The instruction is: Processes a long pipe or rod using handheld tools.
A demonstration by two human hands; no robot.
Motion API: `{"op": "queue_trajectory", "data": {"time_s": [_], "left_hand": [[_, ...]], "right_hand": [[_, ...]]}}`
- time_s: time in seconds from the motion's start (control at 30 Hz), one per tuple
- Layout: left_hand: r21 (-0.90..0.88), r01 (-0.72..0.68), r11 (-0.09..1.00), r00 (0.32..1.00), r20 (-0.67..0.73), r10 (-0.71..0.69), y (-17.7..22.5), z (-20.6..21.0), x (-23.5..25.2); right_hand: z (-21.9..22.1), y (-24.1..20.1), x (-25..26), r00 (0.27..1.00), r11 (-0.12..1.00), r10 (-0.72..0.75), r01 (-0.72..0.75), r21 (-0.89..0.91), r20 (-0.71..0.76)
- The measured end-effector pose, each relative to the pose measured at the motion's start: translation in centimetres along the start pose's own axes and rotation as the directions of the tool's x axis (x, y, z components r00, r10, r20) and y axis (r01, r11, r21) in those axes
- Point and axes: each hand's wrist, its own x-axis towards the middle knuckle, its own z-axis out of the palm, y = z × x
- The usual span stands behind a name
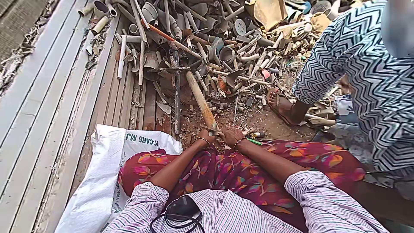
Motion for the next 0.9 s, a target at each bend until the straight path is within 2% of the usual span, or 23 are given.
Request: {"op": "queue_trajectory", "data": {"time_s": [0.13,0.27,0.37,0.5,0.6,0.73,0.9], "left_hand": [[-0.011,0.022,1.0,1.0,0.002,-0.022,0.3,-0.3,-0.5],[-0.017,-0.004,1.0,1.0,0.014,0.004,-0.1,0.0,0.2],[-0.005,0.034,0.999,0.999,0.004,-0.034,0.4,-0.4,-0.8],[-0.046,-0.024,0.999,1.0,-0.001,0.024,-0.4,0.0,0.1],[-0.017,0.019,1.0,1.0,0.002,-0.019,0.1,-0.1,-0.8],[-0.001,-0.04,0.999,0.999,0.029,0.04,0.1,0.2,-0.8],[0.014,0.002,1.0,0.999,0.039,-0.003,0.6,-0.1,-1.6]], "right_hand": [[-0.4,-1.1,-0.9,0.999,1.0,-0.001,0.001,0.001,0.035],[-0.3,-0.3,-0.2,1.0,0.999,0.006,-0.006,-0.032,-0.008],[-0.2,-1.0,-0.9,1.0,1.0,0.0,0.001,-0.01,0.018],[-0.2,-0.2,-0.2,1.0,1.0,0.004,-0.005,-0.031,-0.019],[-0.2,-1.1,-1.2,1.0,1.0,0.001,-0.001,-0.007,0.014],[-0.7,1.1,0.2,0.991,0.991,0.135,-0.135,0.026,0.004],[-0.2,-1.7,-1.5,0.999,0.998,0.017,-0.019,0.063,0.033]]}}
